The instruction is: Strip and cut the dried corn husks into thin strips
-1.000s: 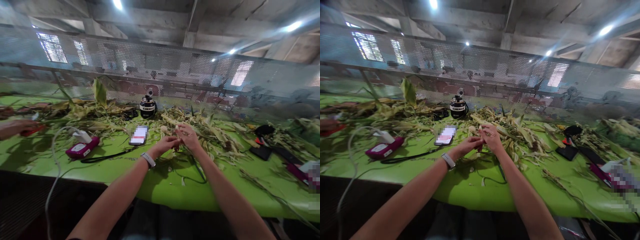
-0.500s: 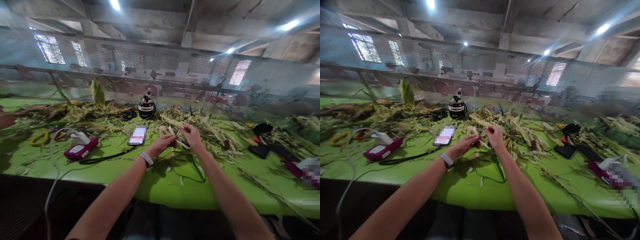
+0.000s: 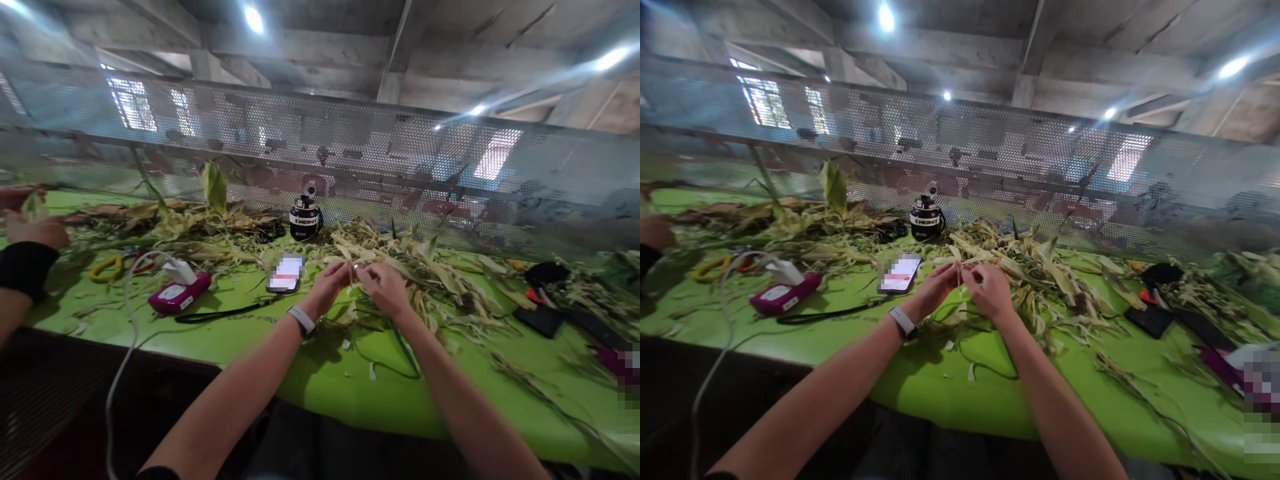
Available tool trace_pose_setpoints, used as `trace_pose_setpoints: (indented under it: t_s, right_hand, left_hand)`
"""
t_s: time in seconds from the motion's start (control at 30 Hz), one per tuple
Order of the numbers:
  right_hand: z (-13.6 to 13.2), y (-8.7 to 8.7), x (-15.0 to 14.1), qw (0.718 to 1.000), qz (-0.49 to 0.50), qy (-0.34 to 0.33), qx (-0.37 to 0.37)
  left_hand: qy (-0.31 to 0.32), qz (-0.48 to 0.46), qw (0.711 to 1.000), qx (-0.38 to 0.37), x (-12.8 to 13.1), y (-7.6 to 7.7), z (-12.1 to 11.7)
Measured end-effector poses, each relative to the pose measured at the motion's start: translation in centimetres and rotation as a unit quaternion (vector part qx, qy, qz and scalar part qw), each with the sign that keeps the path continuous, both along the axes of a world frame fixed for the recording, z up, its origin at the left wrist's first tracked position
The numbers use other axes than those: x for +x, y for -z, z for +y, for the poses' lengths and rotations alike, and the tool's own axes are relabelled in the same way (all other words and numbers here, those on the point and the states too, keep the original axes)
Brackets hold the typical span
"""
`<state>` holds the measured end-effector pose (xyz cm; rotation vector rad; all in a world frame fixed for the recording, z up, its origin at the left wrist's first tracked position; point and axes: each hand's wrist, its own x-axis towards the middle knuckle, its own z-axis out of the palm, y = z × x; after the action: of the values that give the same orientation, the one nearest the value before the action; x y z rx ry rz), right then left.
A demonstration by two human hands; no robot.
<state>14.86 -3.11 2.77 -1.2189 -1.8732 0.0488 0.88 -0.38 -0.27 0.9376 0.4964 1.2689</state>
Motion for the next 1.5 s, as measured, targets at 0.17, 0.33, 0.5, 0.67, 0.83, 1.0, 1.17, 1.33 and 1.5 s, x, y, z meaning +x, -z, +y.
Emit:
trace_pose_setpoints:
  t_s: [0.17, 0.33, 0.5, 0.67, 0.83, 1.0, 1.17, 1.33, 1.5]
  right_hand:
    - [0.8, 1.5, -1.1, 0.978, 0.065, -0.113, -0.164]
    - [1.5, 1.5, -0.5, 0.964, 0.102, -0.160, -0.189]
    - [1.6, 1.3, -0.2, 0.960, 0.094, -0.164, -0.208]
    - [1.5, 1.0, 0.0, 0.956, 0.092, -0.167, -0.223]
    - [1.4, 1.1, -0.1, 0.950, 0.099, -0.173, -0.240]
    - [1.1, 0.9, 0.2, 0.969, 0.116, -0.096, -0.198]
    - [1.1, 0.3, 1.1, 0.988, 0.132, 0.062, 0.049]
    - [2.2, 1.2, 0.9, 0.991, 0.127, -0.020, -0.024]
    - [2.0, 1.1, 0.5, 0.974, 0.215, -0.067, 0.010]
  left_hand:
    - [-0.019, 0.016, 1.000, 0.003, 0.1, 0.0, 0.1]
    - [-0.014, -0.021, 1.000, -0.016, 0.1, -0.1, 0.2]
    - [-0.018, -0.035, 0.999, -0.035, -0.2, 0.0, 0.5]
    - [-0.033, -0.034, 0.998, -0.037, -0.5, -0.2, 0.6]
    - [-0.042, -0.025, 0.998, -0.046, -0.7, -0.9, 0.0]
    - [-0.042, 0.020, 0.998, -0.030, -1.0, -0.9, 0.0]
    - [-0.044, 0.148, 0.988, 0.013, -1.0, -0.4, 0.2]
    - [0.004, 0.212, 0.971, 0.113, -0.7, -0.5, -0.1]
    - [-0.031, 0.197, 0.963, 0.179, -0.5, -0.8, -0.5]
